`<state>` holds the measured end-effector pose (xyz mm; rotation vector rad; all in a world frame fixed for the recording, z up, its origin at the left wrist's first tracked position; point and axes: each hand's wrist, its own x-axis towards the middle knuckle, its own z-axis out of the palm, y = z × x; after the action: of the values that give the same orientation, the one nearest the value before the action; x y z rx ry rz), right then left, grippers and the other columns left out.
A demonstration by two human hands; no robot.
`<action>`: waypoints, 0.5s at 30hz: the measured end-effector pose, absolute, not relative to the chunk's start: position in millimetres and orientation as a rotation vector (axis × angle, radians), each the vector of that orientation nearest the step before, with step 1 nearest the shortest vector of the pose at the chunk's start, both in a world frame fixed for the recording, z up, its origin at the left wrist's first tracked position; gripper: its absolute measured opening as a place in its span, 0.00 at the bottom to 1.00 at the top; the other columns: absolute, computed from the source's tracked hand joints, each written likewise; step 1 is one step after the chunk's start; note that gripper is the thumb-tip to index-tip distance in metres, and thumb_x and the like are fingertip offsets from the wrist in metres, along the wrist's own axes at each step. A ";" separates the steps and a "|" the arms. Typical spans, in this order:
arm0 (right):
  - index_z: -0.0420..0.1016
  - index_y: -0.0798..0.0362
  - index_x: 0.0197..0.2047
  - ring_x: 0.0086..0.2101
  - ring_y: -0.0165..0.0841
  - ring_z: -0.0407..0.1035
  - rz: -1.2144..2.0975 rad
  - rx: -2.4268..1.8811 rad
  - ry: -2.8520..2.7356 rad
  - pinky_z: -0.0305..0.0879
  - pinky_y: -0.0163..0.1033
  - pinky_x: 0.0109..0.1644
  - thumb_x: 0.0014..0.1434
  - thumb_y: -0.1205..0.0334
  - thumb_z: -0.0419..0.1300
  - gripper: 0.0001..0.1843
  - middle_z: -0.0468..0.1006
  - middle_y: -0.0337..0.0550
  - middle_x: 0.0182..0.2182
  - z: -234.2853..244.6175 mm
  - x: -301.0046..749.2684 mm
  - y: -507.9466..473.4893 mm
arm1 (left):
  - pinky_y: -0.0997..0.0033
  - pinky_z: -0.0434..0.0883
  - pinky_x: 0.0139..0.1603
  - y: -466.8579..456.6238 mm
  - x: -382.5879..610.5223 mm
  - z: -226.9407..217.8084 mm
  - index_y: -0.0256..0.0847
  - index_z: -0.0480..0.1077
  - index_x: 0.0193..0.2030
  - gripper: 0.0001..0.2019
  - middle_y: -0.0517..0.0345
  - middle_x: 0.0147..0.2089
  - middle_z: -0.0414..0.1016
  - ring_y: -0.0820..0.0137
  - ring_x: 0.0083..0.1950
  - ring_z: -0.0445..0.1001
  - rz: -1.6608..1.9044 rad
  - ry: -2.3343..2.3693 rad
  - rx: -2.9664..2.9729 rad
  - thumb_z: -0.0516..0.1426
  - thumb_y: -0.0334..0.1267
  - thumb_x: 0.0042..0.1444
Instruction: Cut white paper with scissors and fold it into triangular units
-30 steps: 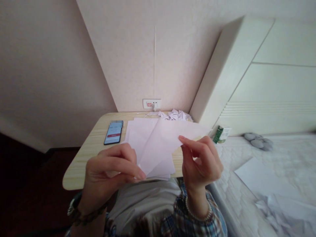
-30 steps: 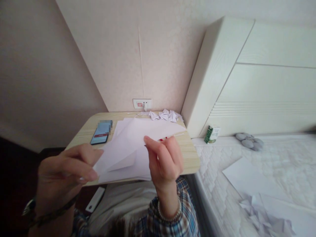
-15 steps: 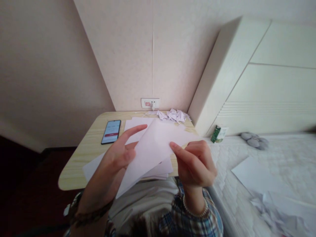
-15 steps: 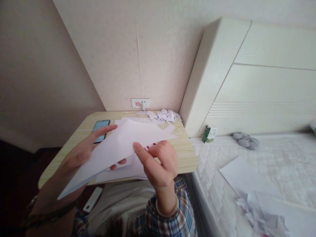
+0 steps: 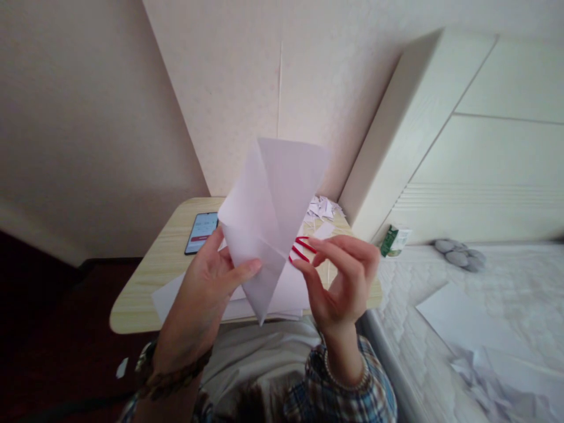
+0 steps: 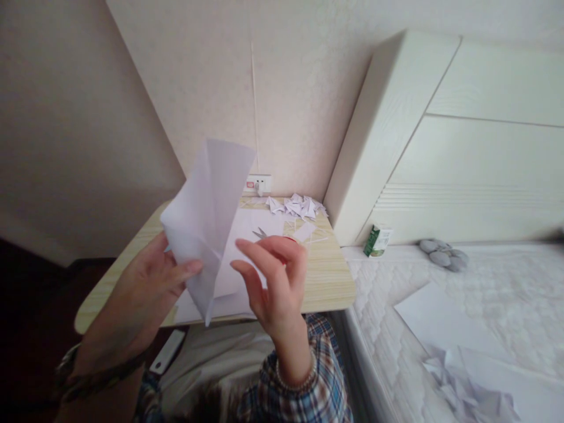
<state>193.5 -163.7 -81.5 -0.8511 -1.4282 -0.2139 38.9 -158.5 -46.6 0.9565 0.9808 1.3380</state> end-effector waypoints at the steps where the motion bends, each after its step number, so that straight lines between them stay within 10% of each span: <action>1: 0.71 0.42 0.53 0.33 0.31 0.67 -0.147 -0.852 -1.373 0.70 0.39 0.36 0.62 0.70 0.63 0.18 0.69 0.39 0.40 -80.0 193.9 -163.4 | 0.67 0.78 0.43 -157.8 39.2 -47.2 0.43 0.71 0.52 0.27 0.56 0.42 0.85 0.62 0.42 0.82 1.384 0.984 0.956 0.70 0.34 0.43; 6: 0.74 0.49 0.41 0.33 0.32 0.69 0.376 -0.932 -1.407 0.67 0.39 0.37 0.66 0.62 0.58 0.04 0.75 0.40 0.33 -71.0 196.9 -164.9 | 0.70 0.77 0.42 -156.7 41.8 -49.3 0.44 0.70 0.53 0.27 0.59 0.42 0.84 0.64 0.42 0.81 1.504 1.010 1.013 0.69 0.33 0.45; 15: 0.62 0.51 0.24 0.26 0.27 0.60 0.557 -0.976 -1.566 0.56 0.33 0.31 0.65 0.65 0.58 0.16 0.64 0.32 0.22 -63.1 184.8 -167.5 | 0.71 0.79 0.39 -159.2 46.8 -55.0 0.42 0.73 0.50 0.24 0.56 0.43 0.85 0.63 0.42 0.82 1.533 0.995 1.047 0.70 0.34 0.45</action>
<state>184.8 -167.5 -63.1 -0.9758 -1.5655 0.5567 46.8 -159.2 -55.0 1.0467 0.9953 1.5327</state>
